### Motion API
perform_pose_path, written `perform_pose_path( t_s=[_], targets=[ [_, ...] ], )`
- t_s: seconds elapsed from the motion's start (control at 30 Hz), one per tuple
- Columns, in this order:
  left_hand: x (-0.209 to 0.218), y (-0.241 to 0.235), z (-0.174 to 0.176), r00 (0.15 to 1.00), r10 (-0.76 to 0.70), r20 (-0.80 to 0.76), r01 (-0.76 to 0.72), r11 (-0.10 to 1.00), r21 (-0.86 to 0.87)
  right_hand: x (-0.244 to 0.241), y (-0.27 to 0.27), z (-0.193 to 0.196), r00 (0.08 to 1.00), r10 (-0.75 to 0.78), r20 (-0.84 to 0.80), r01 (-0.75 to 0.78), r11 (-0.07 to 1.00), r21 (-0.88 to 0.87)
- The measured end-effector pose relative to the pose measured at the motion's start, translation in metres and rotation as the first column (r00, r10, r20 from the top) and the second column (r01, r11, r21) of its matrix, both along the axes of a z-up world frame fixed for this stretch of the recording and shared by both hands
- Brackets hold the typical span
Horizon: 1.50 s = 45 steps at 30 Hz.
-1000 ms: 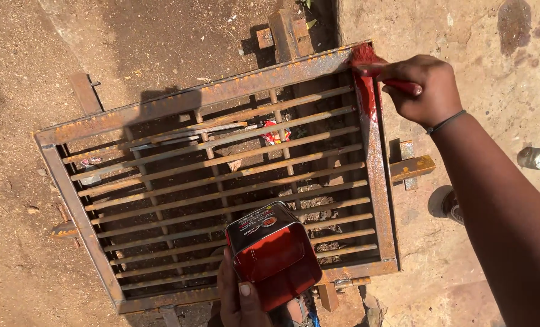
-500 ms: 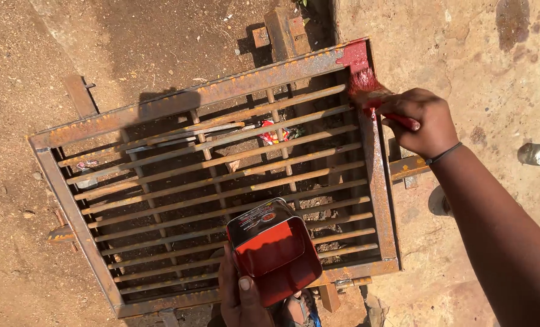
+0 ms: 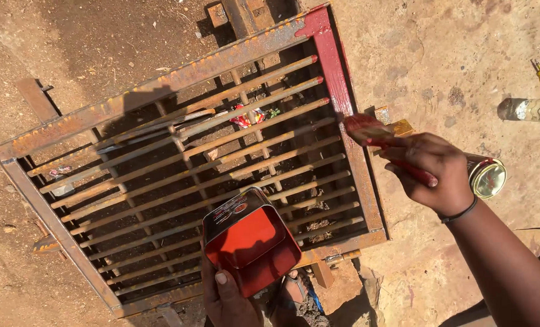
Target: Painting a metal gate frame with red paint using a brush.
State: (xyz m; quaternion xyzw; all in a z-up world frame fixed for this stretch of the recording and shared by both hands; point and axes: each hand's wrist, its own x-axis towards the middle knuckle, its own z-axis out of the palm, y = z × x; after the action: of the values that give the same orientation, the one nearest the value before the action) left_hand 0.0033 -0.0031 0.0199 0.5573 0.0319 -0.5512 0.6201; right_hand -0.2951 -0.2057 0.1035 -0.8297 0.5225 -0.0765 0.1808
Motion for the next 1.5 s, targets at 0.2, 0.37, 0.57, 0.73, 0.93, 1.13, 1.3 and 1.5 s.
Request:
perform_pose_path(
  t_s=[0.2, 0.37, 0.57, 0.73, 0.93, 1.13, 1.3, 1.5],
  targets=[
    [-0.006, -0.005, 0.015, 1.0, -0.024, -0.011, 0.024, 1.0, 0.004, -0.014, -0.032, -0.065, 0.998, 0.012, -0.068, -0.012, 1.0, 0.008],
    [-0.005, -0.005, 0.017, 0.999, -0.038, -0.023, 0.039, 0.999, 0.01, -0.041, 0.038, -0.063, 0.991, 0.093, -0.096, -0.092, 0.996, 0.007],
    [-0.011, 0.002, 0.019, 0.999, -0.043, -0.028, 0.044, 0.999, 0.014, -0.015, -0.004, -0.039, 1.0, -0.004, 0.005, 0.004, 0.996, -0.09],
    [-0.017, 0.004, 0.016, 0.999, -0.029, -0.017, 0.03, 0.999, 0.035, -0.029, 0.047, -0.06, 0.99, -0.133, -0.044, 0.132, 0.991, -0.036],
    [-0.016, 0.001, 0.019, 0.998, -0.044, -0.043, 0.044, 0.999, -0.003, -0.033, 0.097, -0.026, 0.989, -0.145, -0.027, 0.147, 0.988, 0.049],
    [-0.021, 0.015, 0.013, 0.996, -0.068, -0.05, 0.072, 0.995, 0.073, -0.028, 0.049, -0.039, 0.998, -0.068, 0.005, 0.068, 0.991, -0.118],
    [-0.023, 0.019, 0.011, 0.998, -0.054, -0.042, 0.056, 0.998, 0.042, -0.054, 0.129, -0.059, 0.997, 0.052, -0.065, -0.046, 0.995, 0.092],
    [-0.028, 0.026, 0.008, 0.999, -0.041, 0.004, 0.04, 0.994, 0.102, -0.04, 0.087, -0.009, 0.999, 0.024, -0.036, -0.026, 0.998, -0.055]
  ],
)
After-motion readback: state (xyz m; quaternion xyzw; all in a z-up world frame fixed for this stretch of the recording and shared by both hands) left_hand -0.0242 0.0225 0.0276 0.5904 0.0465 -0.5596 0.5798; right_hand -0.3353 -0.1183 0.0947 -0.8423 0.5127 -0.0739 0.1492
